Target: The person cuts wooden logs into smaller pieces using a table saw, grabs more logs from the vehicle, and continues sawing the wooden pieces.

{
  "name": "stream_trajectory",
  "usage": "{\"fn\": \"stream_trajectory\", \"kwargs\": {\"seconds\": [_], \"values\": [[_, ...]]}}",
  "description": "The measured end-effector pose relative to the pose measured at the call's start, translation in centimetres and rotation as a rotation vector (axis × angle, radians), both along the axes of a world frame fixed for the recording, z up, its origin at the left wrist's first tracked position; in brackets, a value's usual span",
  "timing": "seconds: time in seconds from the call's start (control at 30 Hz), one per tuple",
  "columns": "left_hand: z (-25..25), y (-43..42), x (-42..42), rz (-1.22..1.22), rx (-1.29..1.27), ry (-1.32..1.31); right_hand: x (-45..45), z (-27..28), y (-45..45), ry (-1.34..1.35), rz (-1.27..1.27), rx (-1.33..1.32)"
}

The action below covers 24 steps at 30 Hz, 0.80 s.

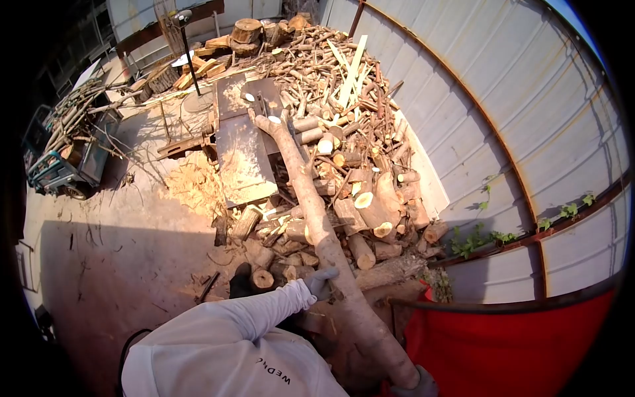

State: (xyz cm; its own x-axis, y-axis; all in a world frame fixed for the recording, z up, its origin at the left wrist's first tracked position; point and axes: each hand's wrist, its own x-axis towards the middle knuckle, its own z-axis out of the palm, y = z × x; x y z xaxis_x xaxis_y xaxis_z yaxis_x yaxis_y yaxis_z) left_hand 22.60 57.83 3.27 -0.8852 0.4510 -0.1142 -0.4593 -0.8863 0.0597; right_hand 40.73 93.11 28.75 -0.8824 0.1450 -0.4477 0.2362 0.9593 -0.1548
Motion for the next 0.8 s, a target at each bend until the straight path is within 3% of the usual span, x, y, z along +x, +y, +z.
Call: {"fn": "stream_trajectory", "kwargs": {"seconds": [0.27, 0.37, 0.6, 0.7, 0.8], "values": [[-2.1, 4.2, -2.3, -0.051, 0.046, 0.003, -4.7, 1.4, 4.4, 0.029, 0.073, -0.109], [-1.8, 4.7, -4.2, 0.012, 0.045, 0.014, -7.2, -0.3, 5.7, 0.13, 0.025, -0.082], [-0.5, 4.5, -6.5, 0.076, 0.017, -0.024, -10.9, -1.1, 7.6, 0.1, 0.127, -0.055], [-0.4, 4.8, -6.5, 0.064, 0.031, -0.02, -11.3, -0.8, 6.4, 0.065, 0.037, -0.109], [-0.5, 4.0, -4.8, 0.063, -0.123, -0.102, -8.6, -5.6, 8.9, 0.013, 0.018, -0.02]]}}
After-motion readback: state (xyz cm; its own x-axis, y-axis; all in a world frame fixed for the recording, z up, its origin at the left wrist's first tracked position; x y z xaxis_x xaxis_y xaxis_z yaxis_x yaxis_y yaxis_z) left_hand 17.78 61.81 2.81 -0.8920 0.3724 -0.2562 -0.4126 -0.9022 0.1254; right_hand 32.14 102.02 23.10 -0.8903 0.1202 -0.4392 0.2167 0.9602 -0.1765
